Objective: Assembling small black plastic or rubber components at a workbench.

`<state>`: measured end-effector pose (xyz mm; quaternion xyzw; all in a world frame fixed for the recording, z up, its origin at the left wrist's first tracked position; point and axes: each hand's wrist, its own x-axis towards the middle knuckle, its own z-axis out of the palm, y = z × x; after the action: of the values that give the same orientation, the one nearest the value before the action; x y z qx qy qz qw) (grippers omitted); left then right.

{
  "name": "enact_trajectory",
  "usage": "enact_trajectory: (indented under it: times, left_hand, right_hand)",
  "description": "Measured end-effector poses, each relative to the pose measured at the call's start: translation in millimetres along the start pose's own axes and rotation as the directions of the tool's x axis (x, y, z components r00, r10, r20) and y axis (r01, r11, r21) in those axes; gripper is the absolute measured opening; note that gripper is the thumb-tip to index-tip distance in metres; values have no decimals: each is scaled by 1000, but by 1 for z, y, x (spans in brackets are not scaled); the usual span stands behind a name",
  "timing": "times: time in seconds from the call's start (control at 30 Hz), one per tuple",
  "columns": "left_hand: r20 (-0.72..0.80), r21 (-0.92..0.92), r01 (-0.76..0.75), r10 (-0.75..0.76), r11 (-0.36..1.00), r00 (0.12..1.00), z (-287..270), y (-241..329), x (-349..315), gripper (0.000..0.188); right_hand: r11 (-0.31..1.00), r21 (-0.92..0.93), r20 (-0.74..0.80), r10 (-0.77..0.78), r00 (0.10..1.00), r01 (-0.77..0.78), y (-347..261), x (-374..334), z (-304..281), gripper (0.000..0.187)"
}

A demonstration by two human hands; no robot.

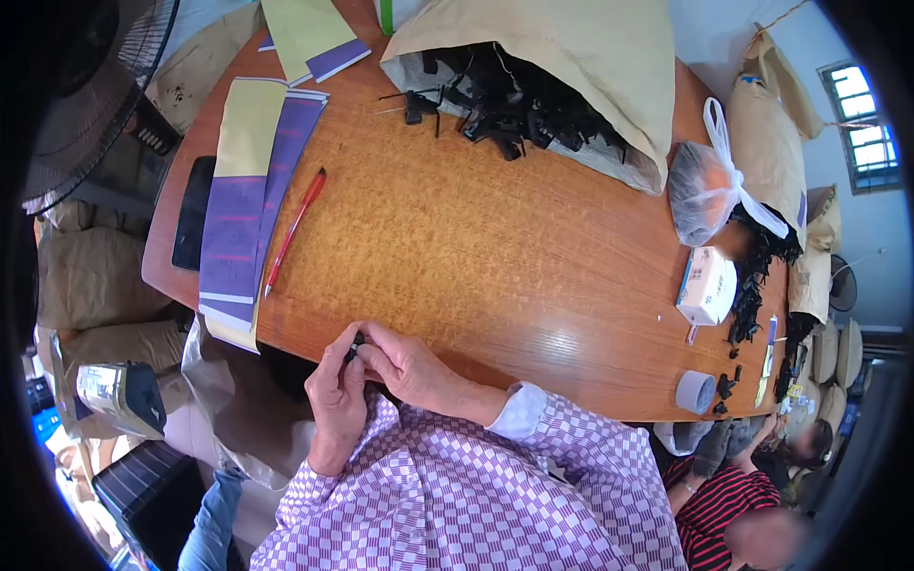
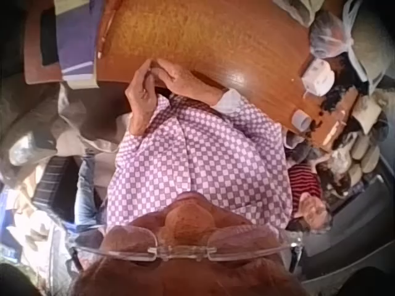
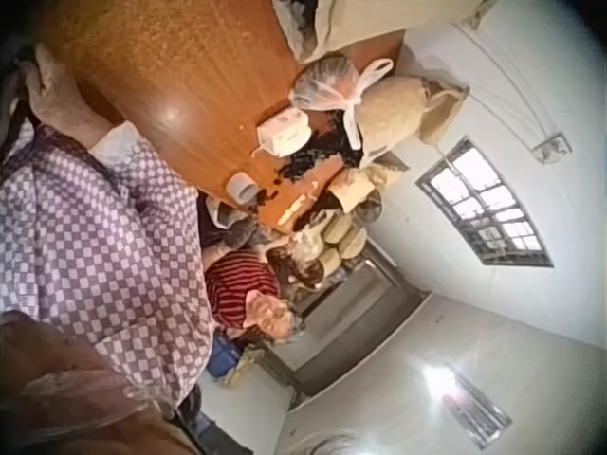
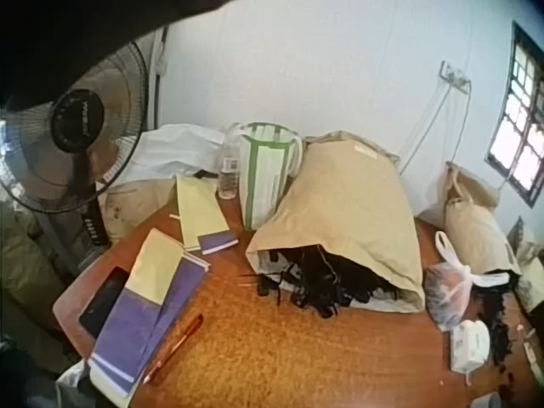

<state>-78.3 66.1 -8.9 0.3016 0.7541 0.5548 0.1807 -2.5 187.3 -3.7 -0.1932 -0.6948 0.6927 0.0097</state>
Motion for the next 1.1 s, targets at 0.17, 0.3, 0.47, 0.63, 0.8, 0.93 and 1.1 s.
enact_trajectory:
  times: [0.17,0.3,0.47,0.63,0.8,0.93,1.1]
  left_hand:
    - [-66,-81,27,-33,996,997,2,11,7,36]
    - [54,-404,229,-226,886,973,9,17,20,35]
    - [80,-454,236,-224,859,971,17,8,20,37]
    - [92,-394,249,-231,885,969,19,6,23,38]
    - [-26,-205,83,-91,975,996,23,2,28,36]
    - [-85,-9,-69,68,998,994,22,9,47,37]
    - [-6,-12,-33,32,999,999,24,-11,56,37]
  right_hand:
    - [958,256,162,86,983,-127,-6,14,-7,27]
    - [907,378,127,149,981,-187,-19,10,-21,34]
    - [906,378,99,167,981,-192,-12,9,-26,39]
    - [919,354,82,151,985,-171,-5,11,-29,36]
    - [953,248,54,165,985,-173,-19,19,-31,33]
    - [976,202,-8,85,996,-81,-7,32,-31,32]
    - [970,-240,228,14,974,42,-19,67,-76,30]
